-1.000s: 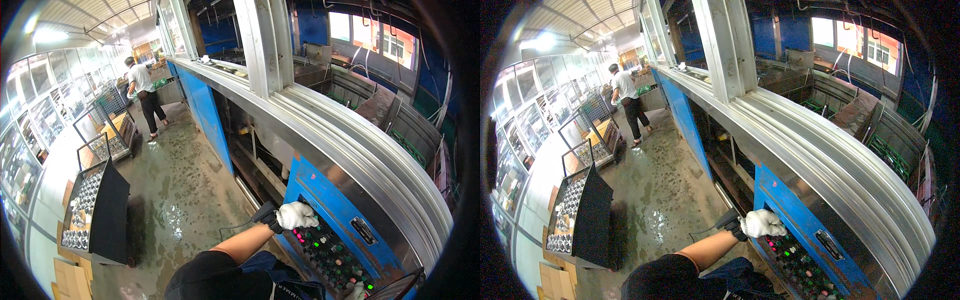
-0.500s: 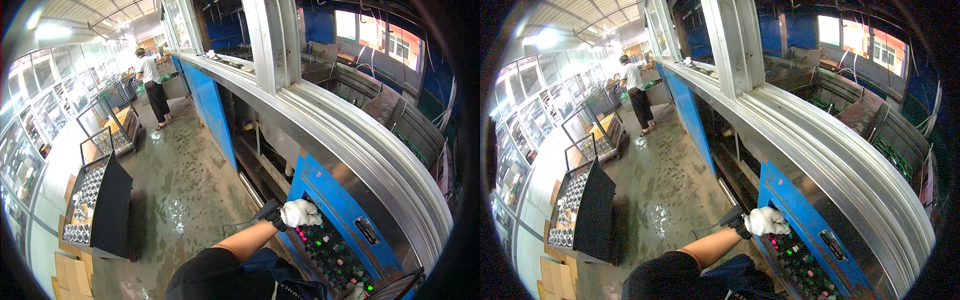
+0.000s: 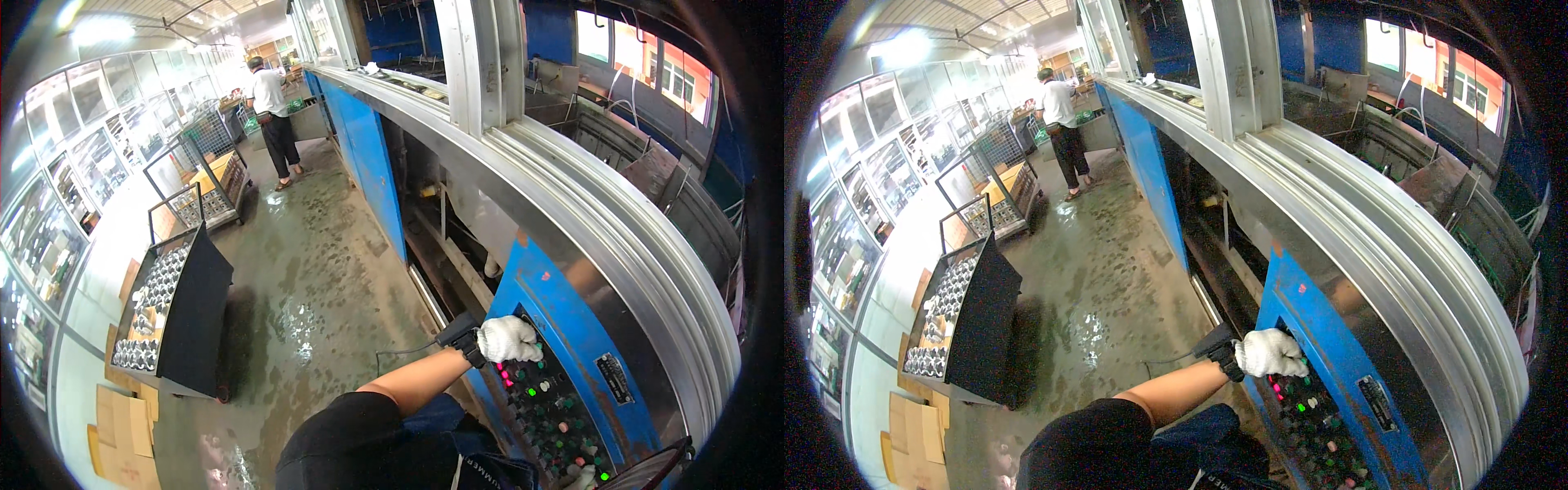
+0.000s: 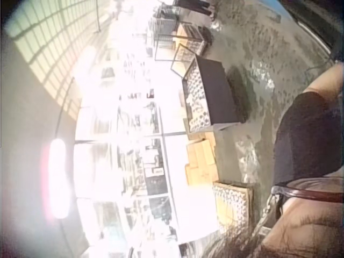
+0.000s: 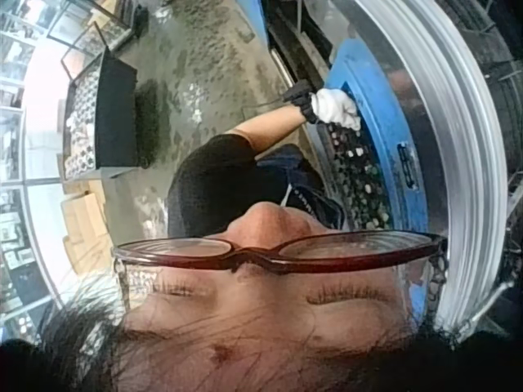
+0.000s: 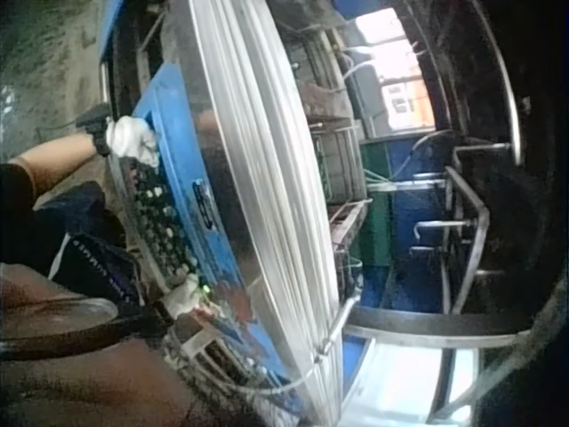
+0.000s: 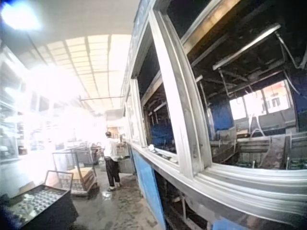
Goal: Load metal pistons into a green plastic washing rack and operate an industrial cleaning machine.
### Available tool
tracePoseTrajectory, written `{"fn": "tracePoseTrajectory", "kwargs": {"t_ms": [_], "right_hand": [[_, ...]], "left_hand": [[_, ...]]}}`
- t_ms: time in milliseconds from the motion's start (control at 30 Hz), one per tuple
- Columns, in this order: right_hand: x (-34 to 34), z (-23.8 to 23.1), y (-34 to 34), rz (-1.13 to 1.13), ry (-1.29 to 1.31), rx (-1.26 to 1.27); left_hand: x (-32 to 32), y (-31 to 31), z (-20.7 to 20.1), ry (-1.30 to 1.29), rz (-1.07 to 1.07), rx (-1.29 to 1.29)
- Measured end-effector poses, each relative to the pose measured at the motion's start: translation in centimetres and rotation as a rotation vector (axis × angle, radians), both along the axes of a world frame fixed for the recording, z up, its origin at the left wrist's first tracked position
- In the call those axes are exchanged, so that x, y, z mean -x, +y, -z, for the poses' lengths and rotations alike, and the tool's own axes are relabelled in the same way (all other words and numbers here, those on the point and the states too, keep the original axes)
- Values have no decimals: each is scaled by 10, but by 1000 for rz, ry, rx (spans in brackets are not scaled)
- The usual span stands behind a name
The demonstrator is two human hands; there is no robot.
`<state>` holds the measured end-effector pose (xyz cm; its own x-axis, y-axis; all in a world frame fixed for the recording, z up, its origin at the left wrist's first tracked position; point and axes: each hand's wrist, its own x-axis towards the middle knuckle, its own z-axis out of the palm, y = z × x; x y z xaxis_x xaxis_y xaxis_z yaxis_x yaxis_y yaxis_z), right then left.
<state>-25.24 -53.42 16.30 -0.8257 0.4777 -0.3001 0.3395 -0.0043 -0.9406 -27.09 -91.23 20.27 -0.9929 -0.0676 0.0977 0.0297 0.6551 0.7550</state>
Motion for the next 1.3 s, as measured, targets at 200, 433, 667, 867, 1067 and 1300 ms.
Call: {"fn": "tracePoseTrajectory", "kwargs": {"t_ms": [200, 433, 667, 867, 1067, 1300], "right_hand": [[6, 22, 15, -22, -11, -197], [3, 23, 16, -48, -46, -257], [7, 30, 18, -15, -66, -387], [5, 24, 15, -22, -1, 18], [4, 21, 17, -24, -48, -123], [-2, 13, 8, 7, -40, -95]], "left_hand": [[1, -1, 7, 81, 10, 2], [2, -1, 11, 117, 16, -37], [2, -2, 2, 36, 26, 11], [2, -5, 2, 19, 69, 26], [2, -3, 8, 95, 88, -7], [-1, -7, 16, 196, 65, 21]]}}
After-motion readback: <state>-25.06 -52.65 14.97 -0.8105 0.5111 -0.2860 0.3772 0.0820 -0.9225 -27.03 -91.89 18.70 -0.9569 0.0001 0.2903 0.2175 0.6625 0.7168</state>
